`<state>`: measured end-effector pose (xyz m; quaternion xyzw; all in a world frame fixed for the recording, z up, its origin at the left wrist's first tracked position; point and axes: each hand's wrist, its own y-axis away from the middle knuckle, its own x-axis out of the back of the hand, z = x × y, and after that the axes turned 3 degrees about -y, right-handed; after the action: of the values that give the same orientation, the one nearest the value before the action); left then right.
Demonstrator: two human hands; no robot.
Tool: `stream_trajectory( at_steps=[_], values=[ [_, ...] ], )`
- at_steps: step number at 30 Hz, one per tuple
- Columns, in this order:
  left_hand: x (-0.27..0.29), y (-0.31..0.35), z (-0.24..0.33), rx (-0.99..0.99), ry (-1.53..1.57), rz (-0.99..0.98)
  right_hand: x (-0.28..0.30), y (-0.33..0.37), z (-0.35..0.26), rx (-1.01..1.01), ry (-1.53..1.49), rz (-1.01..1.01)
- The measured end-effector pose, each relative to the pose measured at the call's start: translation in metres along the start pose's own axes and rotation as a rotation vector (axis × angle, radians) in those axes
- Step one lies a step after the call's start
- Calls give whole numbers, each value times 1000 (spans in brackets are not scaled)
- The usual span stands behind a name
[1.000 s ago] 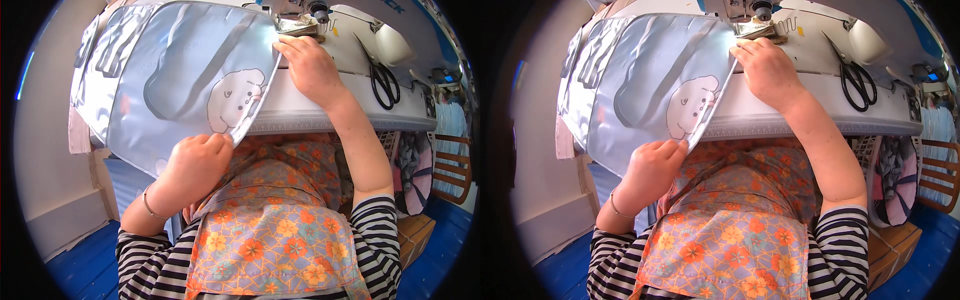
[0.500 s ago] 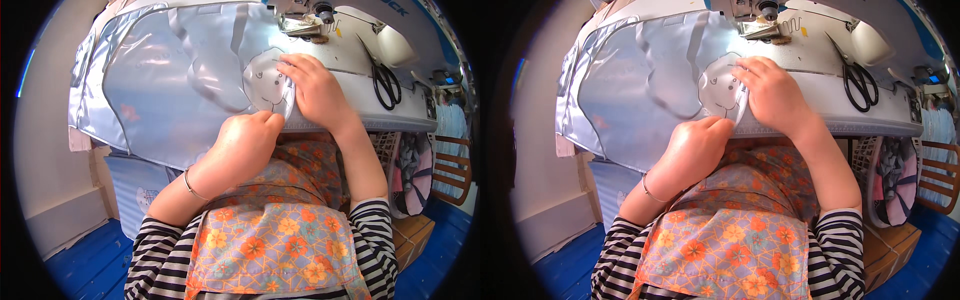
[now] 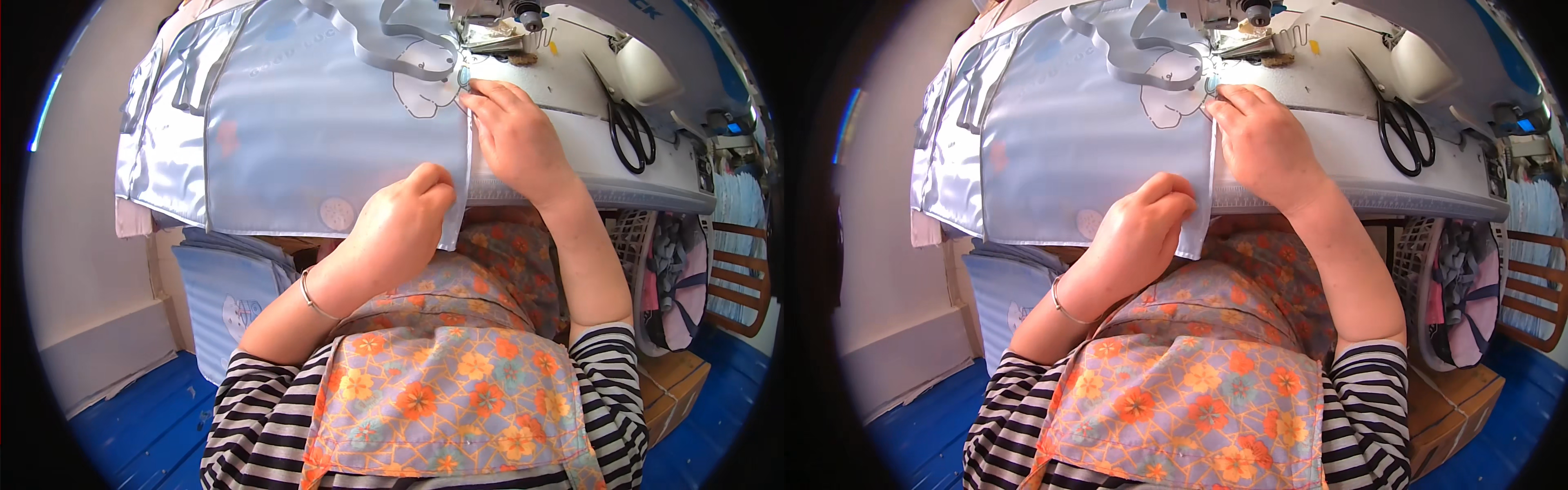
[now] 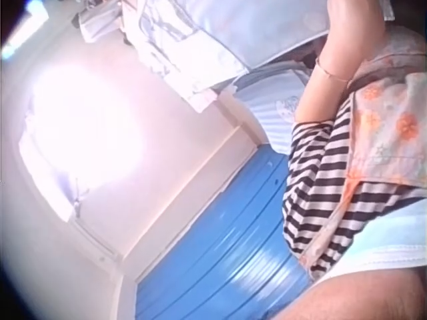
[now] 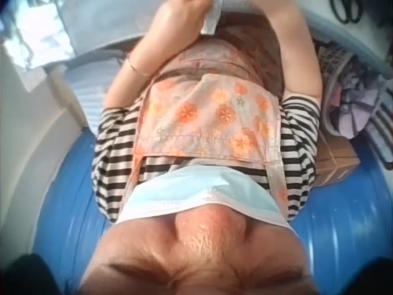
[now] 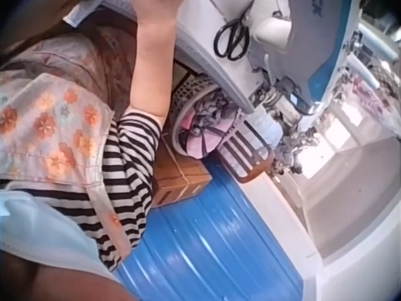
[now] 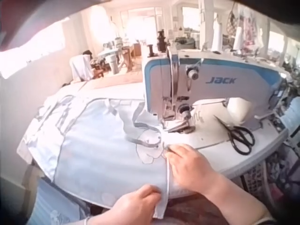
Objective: The recorder is sewing fabric bags using an industrial sewing machine, attaching handles and stitching edges.
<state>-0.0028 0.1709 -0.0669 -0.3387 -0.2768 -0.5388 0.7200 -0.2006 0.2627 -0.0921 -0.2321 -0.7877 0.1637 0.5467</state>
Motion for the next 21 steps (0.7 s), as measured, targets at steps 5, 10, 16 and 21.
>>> stream_trajectory(
  at_steps=[5, 10, 16, 21],
  values=[
    [5, 3, 4, 34, 7, -76, 2, 12, -16, 61, 3, -42],
    [11, 34, -9, -281, -462, -15, 10, 25, -35, 11, -87, -89],
    [5, 30, -8, -304, -392, 112, 21, 26, -34, 15, -154, -137],
    [-5, 20, -3, -243, -342, 170, 29, 40, -44, -14, -141, -144]
  ],
)
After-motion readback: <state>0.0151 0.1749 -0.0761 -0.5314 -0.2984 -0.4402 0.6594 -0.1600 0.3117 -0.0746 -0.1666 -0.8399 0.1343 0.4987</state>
